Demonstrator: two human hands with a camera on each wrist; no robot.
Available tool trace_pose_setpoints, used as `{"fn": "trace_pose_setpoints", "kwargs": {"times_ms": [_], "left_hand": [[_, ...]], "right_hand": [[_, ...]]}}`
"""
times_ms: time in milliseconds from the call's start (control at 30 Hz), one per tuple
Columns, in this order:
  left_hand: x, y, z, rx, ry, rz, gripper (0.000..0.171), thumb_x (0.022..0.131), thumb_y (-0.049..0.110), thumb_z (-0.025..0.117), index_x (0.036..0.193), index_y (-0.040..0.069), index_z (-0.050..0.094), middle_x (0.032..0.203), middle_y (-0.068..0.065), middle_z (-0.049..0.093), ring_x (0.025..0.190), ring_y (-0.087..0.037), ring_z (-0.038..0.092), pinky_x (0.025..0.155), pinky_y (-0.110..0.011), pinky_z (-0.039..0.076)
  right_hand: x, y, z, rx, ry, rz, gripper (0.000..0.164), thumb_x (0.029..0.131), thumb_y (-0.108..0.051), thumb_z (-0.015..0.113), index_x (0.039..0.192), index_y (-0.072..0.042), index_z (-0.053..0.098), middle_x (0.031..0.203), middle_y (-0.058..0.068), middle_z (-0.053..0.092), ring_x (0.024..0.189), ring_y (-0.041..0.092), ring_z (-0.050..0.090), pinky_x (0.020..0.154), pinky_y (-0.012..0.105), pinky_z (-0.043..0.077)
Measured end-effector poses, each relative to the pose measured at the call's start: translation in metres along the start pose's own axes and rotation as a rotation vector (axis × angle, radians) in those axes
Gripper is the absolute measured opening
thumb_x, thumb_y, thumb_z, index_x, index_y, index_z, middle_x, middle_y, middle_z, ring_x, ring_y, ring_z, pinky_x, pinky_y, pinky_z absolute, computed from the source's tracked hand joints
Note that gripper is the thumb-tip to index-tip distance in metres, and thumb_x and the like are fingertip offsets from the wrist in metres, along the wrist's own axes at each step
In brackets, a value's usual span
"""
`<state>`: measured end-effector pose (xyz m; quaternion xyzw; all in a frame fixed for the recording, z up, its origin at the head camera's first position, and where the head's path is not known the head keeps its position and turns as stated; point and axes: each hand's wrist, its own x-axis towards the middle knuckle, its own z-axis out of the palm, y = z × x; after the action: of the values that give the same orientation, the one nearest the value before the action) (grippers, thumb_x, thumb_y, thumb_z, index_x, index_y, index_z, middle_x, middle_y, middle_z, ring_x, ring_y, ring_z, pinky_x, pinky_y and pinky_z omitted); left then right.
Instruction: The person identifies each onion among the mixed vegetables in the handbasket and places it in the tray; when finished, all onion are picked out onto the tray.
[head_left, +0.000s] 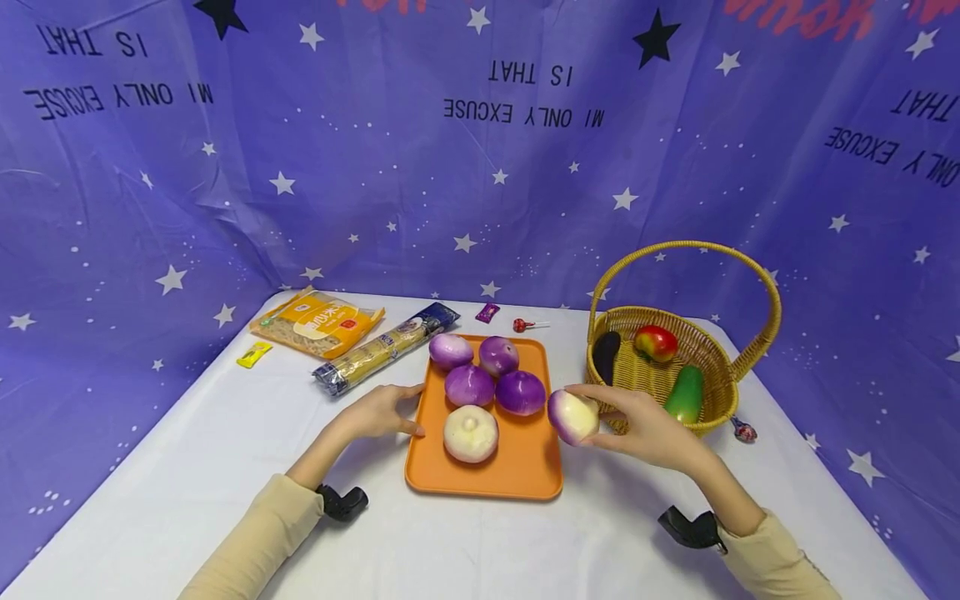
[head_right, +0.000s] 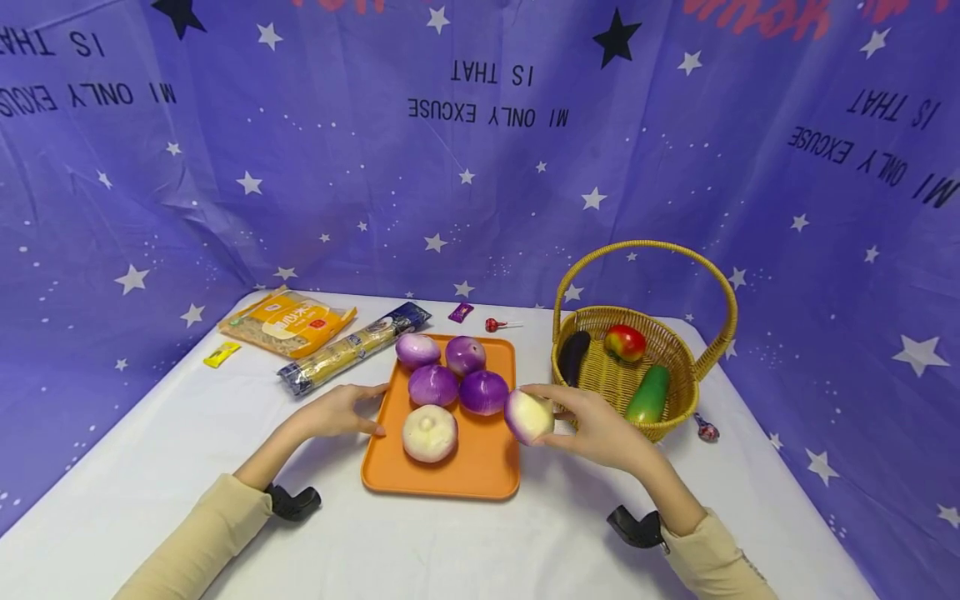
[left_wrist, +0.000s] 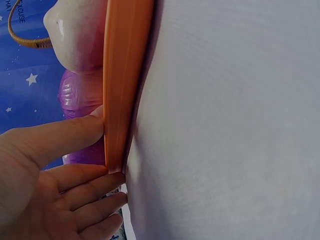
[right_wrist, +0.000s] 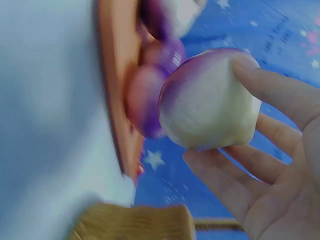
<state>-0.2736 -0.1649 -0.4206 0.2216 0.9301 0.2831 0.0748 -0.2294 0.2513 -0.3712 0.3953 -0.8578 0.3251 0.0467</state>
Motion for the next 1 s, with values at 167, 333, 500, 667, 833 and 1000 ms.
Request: {"fn": "trace_pose_setpoints", "kwargs": {"times_ms": [167,333,500,667,833,1000], "left_hand": [[0.000,-0.001,0.002,-0.005,-0.004,-0.001,0.081,0.075,0.032,0.083,0.140,-0.003,0.047,0.135,-0.024,0.052,0.127,-0.041,0.046,0.107,-0.051,0.035],[0.000,-0.001,0.004,-0.008,-0.008,-0.002,0.082,0.075,0.032,0.083,0.140,-0.002,0.047,0.135,-0.024,0.052,0.127,-0.041,0.045,0.108,-0.051,0.035],[-0.001,-0.002,0.003,-0.005,-0.009,-0.011,0.081,0.075,0.032,0.082,0.140,-0.001,0.047,0.135,-0.023,0.052,0.127,-0.040,0.045,0.107,-0.050,0.035],[-0.001,-0.002,0.003,0.001,-0.013,-0.009,0.082,0.076,0.032,0.082,0.141,-0.002,0.046,0.135,-0.023,0.053,0.127,-0.040,0.046,0.107,-0.051,0.035],[-0.002,-0.002,0.002,0.003,-0.014,-0.008,0.082,0.075,0.033,0.082,0.140,-0.003,0.046,0.134,-0.023,0.053,0.127,-0.041,0.046,0.107,-0.051,0.035],[-0.003,-0.002,0.002,0.001,-0.011,-0.001,0.082,0.075,0.032,0.083,0.139,-0.004,0.047,0.133,-0.024,0.054,0.126,-0.041,0.047,0.106,-0.052,0.036]], "right_hand": [[0.009,-0.001,0.026,0.010,-0.072,0.038,0.062,0.082,-0.035,0.077,0.137,-0.017,0.054,0.132,-0.003,0.058,0.115,0.017,0.057,0.087,0.038,0.055],[0.017,-0.005,0.043,-0.068,-0.094,0.028,0.062,0.081,-0.035,0.078,0.137,-0.017,0.055,0.133,-0.004,0.058,0.118,0.017,0.056,0.093,0.039,0.052],[0.023,-0.009,0.054,-0.118,-0.096,0.038,0.062,0.080,-0.033,0.079,0.135,-0.015,0.057,0.131,-0.003,0.060,0.119,0.017,0.056,0.099,0.039,0.048],[0.026,-0.010,0.061,-0.161,-0.083,0.040,0.062,0.079,-0.033,0.080,0.134,-0.014,0.058,0.131,-0.002,0.060,0.120,0.017,0.055,0.103,0.038,0.044],[0.025,-0.014,0.067,-0.196,-0.070,0.023,0.062,0.080,-0.038,0.079,0.134,-0.015,0.058,0.133,-0.001,0.059,0.122,0.018,0.054,0.103,0.038,0.044],[0.024,-0.016,0.071,-0.221,-0.065,0.019,0.066,0.080,-0.042,0.077,0.137,-0.017,0.056,0.137,0.005,0.056,0.125,0.022,0.051,0.103,0.043,0.043]]}}
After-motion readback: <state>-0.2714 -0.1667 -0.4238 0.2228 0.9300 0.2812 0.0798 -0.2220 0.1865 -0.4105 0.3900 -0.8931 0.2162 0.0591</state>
